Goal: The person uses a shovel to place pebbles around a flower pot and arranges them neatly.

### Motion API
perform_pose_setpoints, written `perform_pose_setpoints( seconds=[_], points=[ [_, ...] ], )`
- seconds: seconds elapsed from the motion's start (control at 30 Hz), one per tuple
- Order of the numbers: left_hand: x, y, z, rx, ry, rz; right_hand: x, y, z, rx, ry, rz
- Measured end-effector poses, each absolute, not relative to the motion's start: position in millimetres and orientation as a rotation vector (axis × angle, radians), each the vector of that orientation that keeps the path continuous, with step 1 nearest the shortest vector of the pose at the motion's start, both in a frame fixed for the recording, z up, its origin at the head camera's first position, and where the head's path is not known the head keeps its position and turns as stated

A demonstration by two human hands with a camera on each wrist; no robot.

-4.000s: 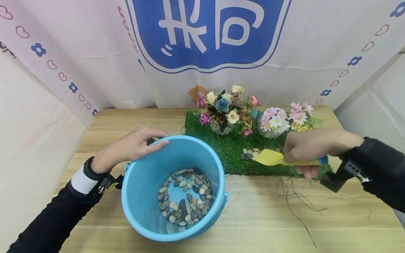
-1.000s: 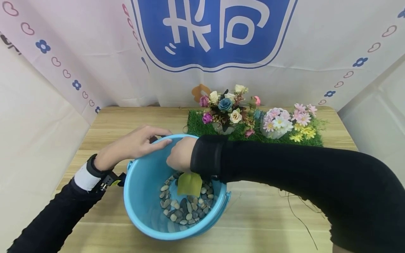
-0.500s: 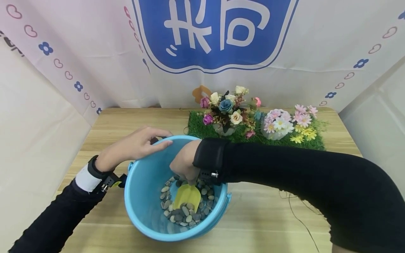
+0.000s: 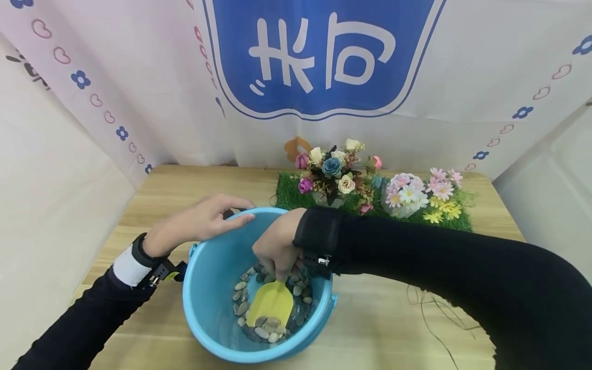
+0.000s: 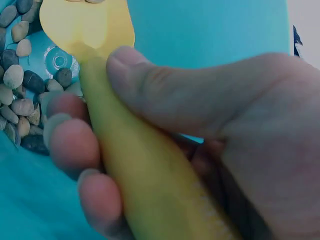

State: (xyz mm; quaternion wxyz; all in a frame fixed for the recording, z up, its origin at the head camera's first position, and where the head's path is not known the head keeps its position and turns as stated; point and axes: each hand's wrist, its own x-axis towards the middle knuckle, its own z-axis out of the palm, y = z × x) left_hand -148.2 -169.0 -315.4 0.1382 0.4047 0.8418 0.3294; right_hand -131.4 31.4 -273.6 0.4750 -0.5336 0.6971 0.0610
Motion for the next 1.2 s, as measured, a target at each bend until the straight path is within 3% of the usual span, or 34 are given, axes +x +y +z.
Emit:
perform_pose_setpoints(
  seconds=[1.2],
  points=[
    [-144.1,-168.8,-316.6,1.179,2.418,0.984,-138.5,33.9,-262.0,-1.33,1.605,-0.022]
  ],
)
